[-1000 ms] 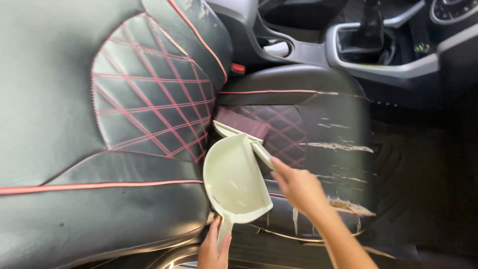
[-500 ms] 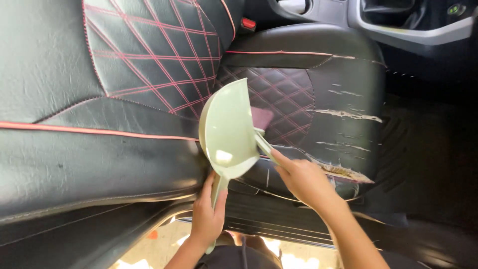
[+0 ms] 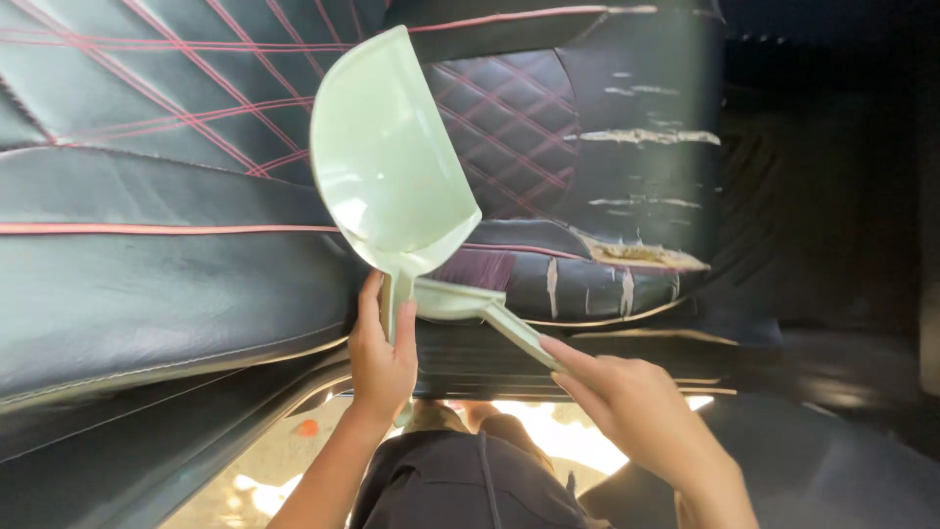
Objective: The person sweeps the floor mat and the damaged passenger seat of a car using a small brush and dustpan. They sweep debris from the floor mat into the dustpan, then brush the seat surface and collect the debris into the dustpan.
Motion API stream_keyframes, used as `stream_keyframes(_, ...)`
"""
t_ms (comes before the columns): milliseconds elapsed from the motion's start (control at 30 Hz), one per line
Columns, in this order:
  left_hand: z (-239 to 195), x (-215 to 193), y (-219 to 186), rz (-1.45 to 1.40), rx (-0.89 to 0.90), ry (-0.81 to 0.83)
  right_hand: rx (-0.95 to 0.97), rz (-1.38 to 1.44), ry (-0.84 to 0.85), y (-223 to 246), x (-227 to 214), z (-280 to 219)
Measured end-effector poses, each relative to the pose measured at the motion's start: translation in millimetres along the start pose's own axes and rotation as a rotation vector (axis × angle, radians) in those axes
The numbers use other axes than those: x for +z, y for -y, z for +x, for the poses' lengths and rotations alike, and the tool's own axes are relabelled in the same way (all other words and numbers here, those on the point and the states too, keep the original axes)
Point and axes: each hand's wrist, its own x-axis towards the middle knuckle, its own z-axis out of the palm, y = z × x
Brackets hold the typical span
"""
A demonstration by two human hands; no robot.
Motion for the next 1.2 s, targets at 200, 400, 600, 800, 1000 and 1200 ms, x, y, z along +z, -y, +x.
stream_keyframes(200,6.6,3.3,7.9,-0.047,0.037,0.098,0.289,-0.089,-0.505,-48.4,16.4,-66.2)
stream_keyframes(400,18.5,8.8,13.1,-0.017,0.036,0.147,0.521,0.161,-0.205,-33.9,49.6,-72.9)
stream_keyframes(600,22.5,24.6,8.8,-0.090,-0.119,0.299,0.415,0.374,-0.457,-21.5,62.1,-107.2)
stream_keyframes(800,45.4,17.6,23.6,0.006,0.115,0.280,0.364,0.184,-0.617,-23.2,60.7,-107.4)
stream_keyframes(1000,46.5,3.9,10.0,-0.052,-0.107,0.424,0.397,0.297,-0.408,-13.3,63.3,-90.6)
stream_keyframes(1200,40.4,0.5,32.6,0.102,0.116,0.425,0.394,0.111,-0.246,-15.1,74.0,-72.8)
